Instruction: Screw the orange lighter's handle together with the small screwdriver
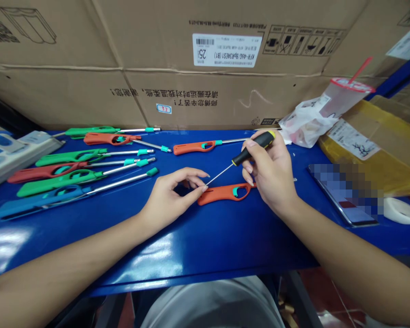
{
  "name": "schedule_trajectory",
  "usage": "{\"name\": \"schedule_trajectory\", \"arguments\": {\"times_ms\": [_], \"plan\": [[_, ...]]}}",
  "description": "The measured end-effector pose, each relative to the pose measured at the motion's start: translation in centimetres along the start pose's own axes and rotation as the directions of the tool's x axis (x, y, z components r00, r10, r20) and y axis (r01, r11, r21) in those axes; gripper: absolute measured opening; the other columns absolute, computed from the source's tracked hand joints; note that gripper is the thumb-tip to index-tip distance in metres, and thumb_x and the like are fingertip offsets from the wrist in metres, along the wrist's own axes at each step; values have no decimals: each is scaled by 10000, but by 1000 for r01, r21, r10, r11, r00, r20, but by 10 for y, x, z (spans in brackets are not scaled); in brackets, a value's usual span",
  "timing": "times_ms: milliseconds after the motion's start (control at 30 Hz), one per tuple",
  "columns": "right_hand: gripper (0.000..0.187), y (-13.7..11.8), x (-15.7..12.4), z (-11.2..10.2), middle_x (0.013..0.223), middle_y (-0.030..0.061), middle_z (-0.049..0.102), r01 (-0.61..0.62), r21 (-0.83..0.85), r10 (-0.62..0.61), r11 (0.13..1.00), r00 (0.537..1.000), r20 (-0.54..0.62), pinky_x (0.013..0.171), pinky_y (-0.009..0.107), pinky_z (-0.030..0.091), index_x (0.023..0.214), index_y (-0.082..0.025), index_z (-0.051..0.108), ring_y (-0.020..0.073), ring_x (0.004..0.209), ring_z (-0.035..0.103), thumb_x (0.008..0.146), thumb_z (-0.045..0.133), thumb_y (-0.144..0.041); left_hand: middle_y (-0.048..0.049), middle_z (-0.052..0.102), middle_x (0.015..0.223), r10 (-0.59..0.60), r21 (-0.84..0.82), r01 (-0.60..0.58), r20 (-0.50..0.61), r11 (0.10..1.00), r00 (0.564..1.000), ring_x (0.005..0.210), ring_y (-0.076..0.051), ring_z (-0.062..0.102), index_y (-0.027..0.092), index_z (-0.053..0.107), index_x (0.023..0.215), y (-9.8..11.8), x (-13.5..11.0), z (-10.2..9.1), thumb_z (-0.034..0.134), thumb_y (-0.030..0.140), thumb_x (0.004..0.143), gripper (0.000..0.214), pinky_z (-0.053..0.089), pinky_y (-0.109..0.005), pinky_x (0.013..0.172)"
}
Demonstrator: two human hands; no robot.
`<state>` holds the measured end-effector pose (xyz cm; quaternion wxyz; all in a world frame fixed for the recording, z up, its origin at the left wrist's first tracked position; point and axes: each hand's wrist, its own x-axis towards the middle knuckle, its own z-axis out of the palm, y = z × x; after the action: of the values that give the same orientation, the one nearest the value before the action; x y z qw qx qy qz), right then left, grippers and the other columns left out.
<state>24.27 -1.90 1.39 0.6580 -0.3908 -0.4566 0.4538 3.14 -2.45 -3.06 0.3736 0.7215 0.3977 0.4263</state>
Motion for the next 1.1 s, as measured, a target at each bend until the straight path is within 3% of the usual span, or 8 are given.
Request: {"name": "schedule_trajectory", "arguments": {"times_ms": [267, 467, 700, 900, 1100], "plan": [[334, 2, -1, 1, 745, -72, 568, 48, -71, -45, 996, 998, 48, 354, 217, 483, 887, -284, 526, 78, 448, 525, 815, 813, -438, -25, 790, 891, 63, 126, -68, 46, 990, 997, 824, -180, 743, 197, 742, 1111, -1, 0, -3, 747, 268, 889, 233, 583, -325, 868], [340, -6, -3, 3, 747, -66, 599, 66, -56, -65, 996, 998, 27, 318, 205, 395, 899, -288, 523, 71, 418, 496, 808, 826, -415, -86, 759, 1159, 164, 232, -210, 203, 950, 965, 1054, -240, 718, 198, 726, 1182, 1, 3, -7, 781, 332, 853, 360, 575, -390, 973], [296, -7, -12, 9, 758, -59, 598, 111, -46, -108, 993, 992, 70, 328, 212, 370, 923, -283, 549, 59, 404, 457, 834, 810, -391, -76, 742, 1061, 170, 443, -303, 315, 844, 934, 956, -254, 662, 191, 769, 1069, 0, 4, -14, 774, 316, 842, 260, 537, -444, 909], [243, -3, -18, 7, 873, -23, 620, 120, -124, -98, 985, 980, 171, 392, 218, 440, 961, -277, 584, 85, 537, 541, 857, 788, -357, -56, 736, 1019, 164, 409, -288, 312, 866, 936, 907, -232, 643, 198, 774, 1070, -2, 2, -11, 804, 346, 844, 272, 522, -416, 870], [202, -6, -20, 6, 847, -12, 606, 166, -158, -136, 973, 973, 186, 428, 221, 467, 953, -274, 580, 122, 637, 607, 881, 762, -329, -48, 735, 1007, 175, 384, -296, 319, 874, 931, 906, -224, 635, 188, 765, 1086, -2, 0, -9, 832, 386, 834, 328, 514, -403, 866]]}}
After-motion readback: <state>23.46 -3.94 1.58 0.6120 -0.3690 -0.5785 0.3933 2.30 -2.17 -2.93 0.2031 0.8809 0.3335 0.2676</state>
